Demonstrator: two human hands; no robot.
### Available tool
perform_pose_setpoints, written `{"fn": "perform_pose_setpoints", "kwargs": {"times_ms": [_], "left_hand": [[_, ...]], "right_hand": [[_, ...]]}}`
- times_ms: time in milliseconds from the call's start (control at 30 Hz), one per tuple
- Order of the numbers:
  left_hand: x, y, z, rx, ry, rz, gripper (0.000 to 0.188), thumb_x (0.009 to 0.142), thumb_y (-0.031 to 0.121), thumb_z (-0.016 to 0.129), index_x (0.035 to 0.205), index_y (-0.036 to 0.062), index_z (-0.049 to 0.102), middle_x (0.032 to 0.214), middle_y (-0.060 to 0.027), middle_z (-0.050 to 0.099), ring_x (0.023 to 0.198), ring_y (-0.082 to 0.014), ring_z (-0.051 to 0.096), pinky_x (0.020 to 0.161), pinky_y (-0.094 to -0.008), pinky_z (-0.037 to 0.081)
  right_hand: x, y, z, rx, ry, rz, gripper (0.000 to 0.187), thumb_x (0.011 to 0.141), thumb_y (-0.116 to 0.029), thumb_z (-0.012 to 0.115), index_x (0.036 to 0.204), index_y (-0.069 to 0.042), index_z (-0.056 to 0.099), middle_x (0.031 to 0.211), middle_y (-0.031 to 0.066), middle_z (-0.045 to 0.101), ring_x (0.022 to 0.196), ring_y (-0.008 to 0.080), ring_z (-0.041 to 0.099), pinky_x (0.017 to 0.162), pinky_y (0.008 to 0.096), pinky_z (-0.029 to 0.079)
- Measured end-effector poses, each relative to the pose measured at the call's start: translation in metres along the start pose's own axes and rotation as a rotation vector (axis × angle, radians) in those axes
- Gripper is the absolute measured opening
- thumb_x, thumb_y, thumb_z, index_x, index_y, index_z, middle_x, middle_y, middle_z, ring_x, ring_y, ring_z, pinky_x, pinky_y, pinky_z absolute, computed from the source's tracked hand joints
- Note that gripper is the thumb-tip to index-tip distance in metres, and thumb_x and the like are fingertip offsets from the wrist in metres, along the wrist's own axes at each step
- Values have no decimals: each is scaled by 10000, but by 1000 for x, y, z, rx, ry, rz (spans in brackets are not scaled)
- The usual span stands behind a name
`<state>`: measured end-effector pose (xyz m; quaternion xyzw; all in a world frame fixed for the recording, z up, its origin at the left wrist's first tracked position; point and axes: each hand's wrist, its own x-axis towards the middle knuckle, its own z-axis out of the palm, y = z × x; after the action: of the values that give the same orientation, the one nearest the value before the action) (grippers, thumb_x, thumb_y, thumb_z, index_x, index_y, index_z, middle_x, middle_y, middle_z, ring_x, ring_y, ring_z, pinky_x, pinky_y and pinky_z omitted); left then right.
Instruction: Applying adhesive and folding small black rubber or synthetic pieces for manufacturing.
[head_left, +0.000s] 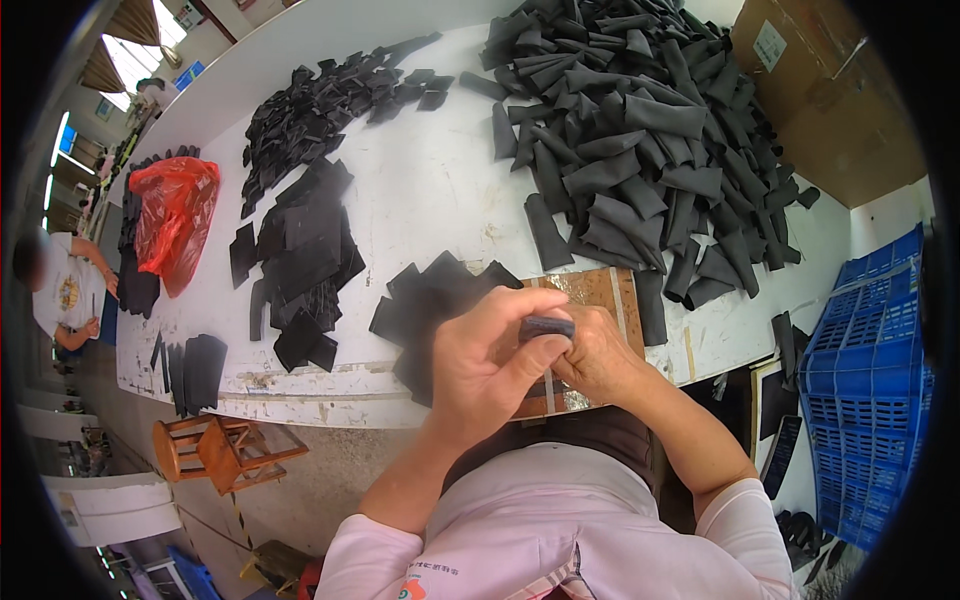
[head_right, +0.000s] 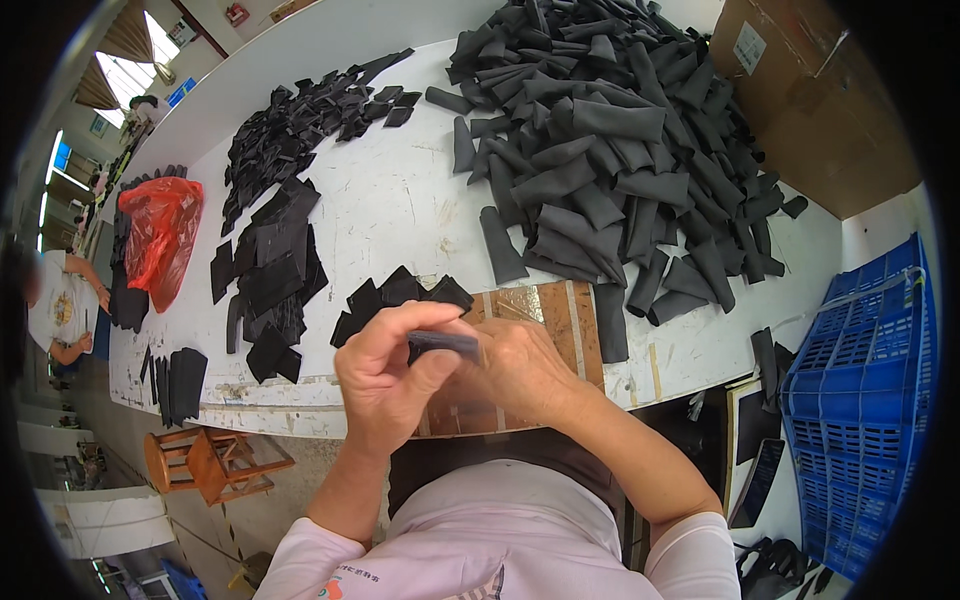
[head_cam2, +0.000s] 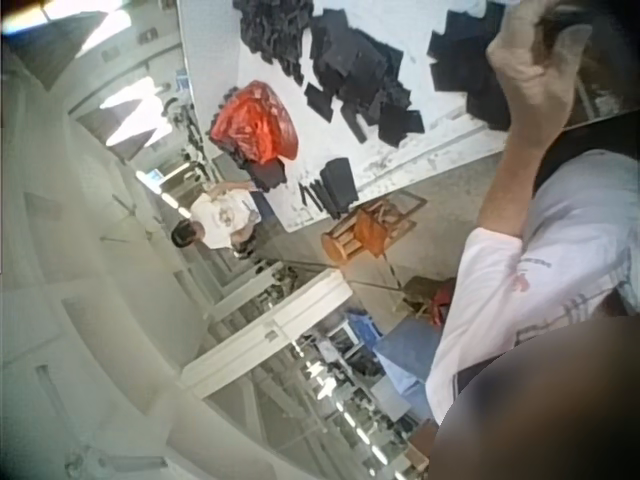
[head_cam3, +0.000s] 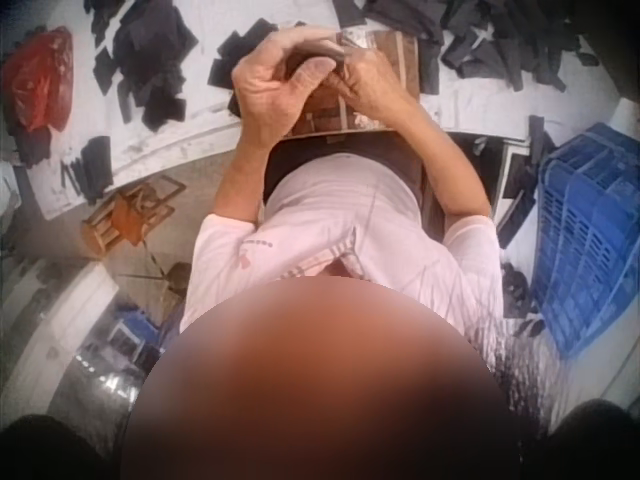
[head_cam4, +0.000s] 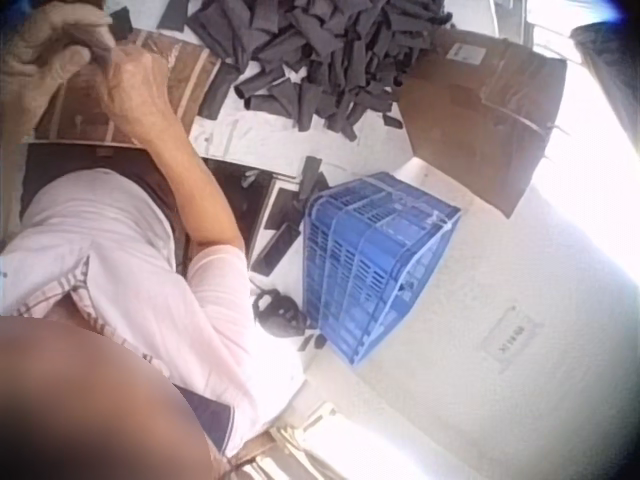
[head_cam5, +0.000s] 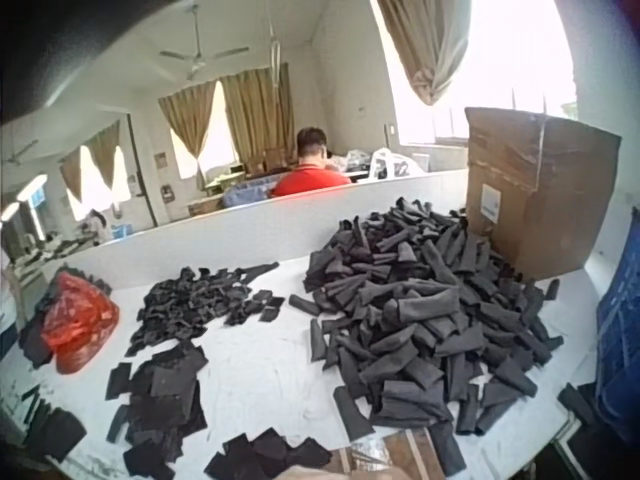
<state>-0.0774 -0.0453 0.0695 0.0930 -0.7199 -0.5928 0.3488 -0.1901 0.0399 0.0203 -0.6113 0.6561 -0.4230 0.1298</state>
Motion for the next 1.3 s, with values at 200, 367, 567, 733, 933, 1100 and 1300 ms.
{"fn": "perform_pose_setpoints", "kwargs": {"times_ms": [200,367,567,733,933,1100,1300], "left_hand": [[-6,1,-7,-653,294,-82,179,843,203,537,830,26,559,831,-99,553,820,-207,482,775,-361,394],[-16,-10,-16,-640,327,-89,167,833,186,552,832,19,561,811,-90,557,807,-205,481,757,-350,391],[-11,-4,-9,-436,337,-92,157,820,143,573,815,-14,575,816,-131,583,782,-189,521,741,-303,414],[-5,-8,-24,-150,86,67,113,807,72,583,841,-36,578,825,-112,588,743,-146,533,642,-232,420],[3,-14,-27,-105,92,141,90,791,41,587,837,-35,581,812,-109,599,708,-131,547,635,-231,437],[-3,-67,-32,290,310,-309,191,761,53,597,937,-13,568,837,-101,610,738,-168,576,685,-246,454],[-18,-103,-27,1097,-54,-359,322,698,180,669,911,-16,527,1034,-154,497,966,-308,480,777,-358,427]], "right_hand": [[16,-36,-32,-167,-53,-21,246,664,-207,672,714,-15,526,667,105,549,620,275,552,509,361,432],[12,-22,-17,-251,-70,-108,250,663,-230,674,679,-28,528,611,88,538,584,262,551,490,359,431],[9,-19,-13,-185,-24,-57,224,673,-214,668,657,-37,533,603,81,543,578,245,557,470,338,432],[9,-20,-14,-191,-48,-47,241,671,-227,670,652,-30,531,621,85,548,579,257,555,470,352,426],[18,-25,-24,-207,-79,-129,250,700,-248,655,648,-36,533,585,85,526,534,268,529,451,349,415],[69,-17,-71,716,73,121,446,876,-385,447,781,33,570,624,31,552,527,97,495,501,232,401],[2,12,-28,537,256,437,460,896,-392,400,1019,29,540,663,16,515,580,69,455,533,198,380]]}}
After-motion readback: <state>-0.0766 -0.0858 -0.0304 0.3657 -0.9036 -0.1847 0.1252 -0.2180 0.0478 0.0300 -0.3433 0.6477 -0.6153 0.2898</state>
